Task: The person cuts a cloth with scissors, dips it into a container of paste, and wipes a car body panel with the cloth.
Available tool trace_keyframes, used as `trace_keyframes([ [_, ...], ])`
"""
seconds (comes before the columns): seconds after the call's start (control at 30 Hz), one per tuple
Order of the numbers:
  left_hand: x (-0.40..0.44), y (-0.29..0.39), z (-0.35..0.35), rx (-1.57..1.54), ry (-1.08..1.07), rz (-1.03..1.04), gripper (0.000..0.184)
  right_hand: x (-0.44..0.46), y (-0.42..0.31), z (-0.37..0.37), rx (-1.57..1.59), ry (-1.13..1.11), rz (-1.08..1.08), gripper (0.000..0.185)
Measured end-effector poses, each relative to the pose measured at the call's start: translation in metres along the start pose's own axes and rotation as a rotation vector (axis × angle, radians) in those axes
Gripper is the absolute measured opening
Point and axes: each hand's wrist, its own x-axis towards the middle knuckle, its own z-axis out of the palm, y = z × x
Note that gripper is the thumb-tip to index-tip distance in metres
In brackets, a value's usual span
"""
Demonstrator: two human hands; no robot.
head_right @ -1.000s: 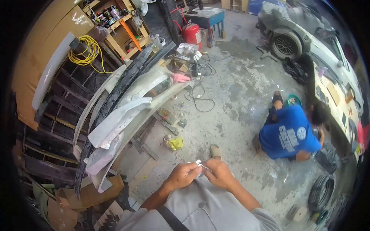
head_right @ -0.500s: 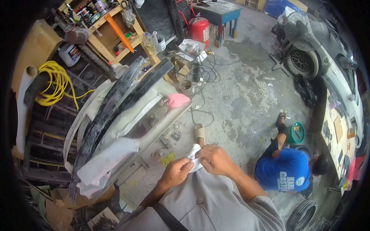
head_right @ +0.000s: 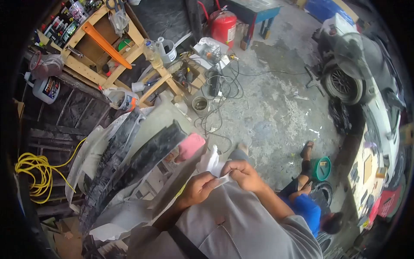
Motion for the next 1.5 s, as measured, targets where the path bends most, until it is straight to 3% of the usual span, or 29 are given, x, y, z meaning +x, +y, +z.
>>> trace_keyframes([
  [0.07, 0.021, -0.007, -0.007, -0.028, 0.089, -0.044, 0.021, 0.039, 0.004, -0.015, 0.344, -0.05, 0.097, 0.018],
  [0.13, 0.041, -0.011, -0.01, -0.021, 0.16, -0.099, 0.021, 0.083, -0.008, -0.032, 0.438, -0.109, 0.142, 0.019],
  [0.2, 0.06, -0.019, -0.008, 0.148, 0.26, -0.182, 0.022, 0.126, -0.013, -0.058, 0.741, -0.198, 0.258, 0.018],
  [0.23, 0.068, -0.022, -0.004, 0.142, 0.304, -0.314, 0.022, 0.147, -0.017, -0.072, 0.821, -0.24, 0.305, 0.018],
  [0.37, 0.124, -0.009, 0.009, 0.17, 0.481, -0.523, 0.021, 0.218, -0.035, -0.147, 0.876, -0.361, 0.381, 0.018],
  [0.5, 0.174, 0.001, 0.017, 0.088, 0.485, -0.699, 0.018, 0.288, -0.048, -0.213, 1.097, -0.502, 0.329, 0.018],
  [0.57, 0.196, 0.01, 0.019, 0.255, 0.588, -0.577, 0.017, 0.31, -0.043, -0.23, 1.248, -0.514, 0.331, 0.016],
  [0.7, 0.224, 0.02, 0.006, 0.204, 0.668, -0.436, 0.015, 0.344, -0.028, -0.241, 1.495, -0.551, 0.514, 0.014],
  [0.77, 0.238, 0.025, -0.005, -0.03, 0.739, -0.071, 0.013, 0.357, -0.019, -0.236, 1.584, -0.614, 0.546, 0.014],
  [0.8, 0.244, 0.029, -0.01, -0.03, 0.747, -0.078, 0.013, 0.361, -0.016, -0.232, 1.666, -0.667, 0.565, 0.014],
  [0.9, 0.271, 0.05, -0.019, -0.815, 0.582, 0.346, 0.032, 0.362, -0.035, -0.212, 1.72, -0.762, 0.722, 0.012],
  [0.93, 0.279, 0.059, -0.026, -0.944, 0.505, 0.392, 0.037, 0.36, -0.043, -0.206, 1.764, -0.839, 0.803, 0.012],
  [1.0, 0.296, 0.082, -0.037, -1.176, 0.411, 0.5, 0.042, 0.356, -0.085, -0.208, 1.738, -0.884, 0.907, 0.013],
  [1.07, 0.275, 0.12, -0.06, -0.95, 0.47, 0.175, 0.041, 0.355, -0.123, -0.227, 1.369, -1.121, 0.666, 0.018],
  [1.13, 0.256, 0.142, -0.049, -0.83, 0.535, 0.008, 0.036, 0.355, -0.157, -0.244, 0.812, -1.303, -0.033, 0.026],
  [1.23, 0.267, 0.191, -0.047, -0.581, 0.552, -0.166, 0.035, 0.343, -0.196, -0.26, 0.485, -1.511, -0.045, 0.029],
  [1.27, 0.27, 0.208, -0.018, -0.498, 0.948, -0.104, 0.035, 0.345, -0.205, -0.264, 0.426, -1.523, -0.064, 0.029],
  [1.3, 0.264, 0.199, -0.018, -0.496, 0.96, -0.106, 0.035, 0.346, -0.214, -0.269, 0.426, -1.513, -0.075, 0.028],
  [1.33, 0.254, 0.178, -0.021, -0.549, 0.736, 0.064, 0.018, 0.343, -0.221, -0.268, 0.436, -1.53, -0.081, 0.024],
  [1.37, 0.249, 0.166, -0.028, -0.59, 0.503, 0.229, 0.042, 0.343, -0.225, -0.27, 0.39, -1.538, -0.043, 0.023],
  [1.4, 0.252, 0.169, -0.04, -0.58, 0.513, 0.234, 0.042, 0.344, -0.227, -0.272, 0.345, -1.546, -0.005, 0.022],
  [1.43, 0.257, 0.176, -0.053, -0.595, 0.34, 0.117, 0.015, 0.348, -0.228, -0.272, 0.339, -1.564, -0.014, 0.022],
  [1.47, 0.258, 0.182, -0.061, -0.603, 0.166, -0.007, 0.033, 0.351, -0.228, -0.271, 0.334, -1.556, -0.015, 0.021],
  [1.5, 0.254, 0.169, -0.06, -0.547, 0.171, 0.155, 0.023, 0.357, -0.231, -0.268, 0.321, -1.558, -0.026, 0.02],
])
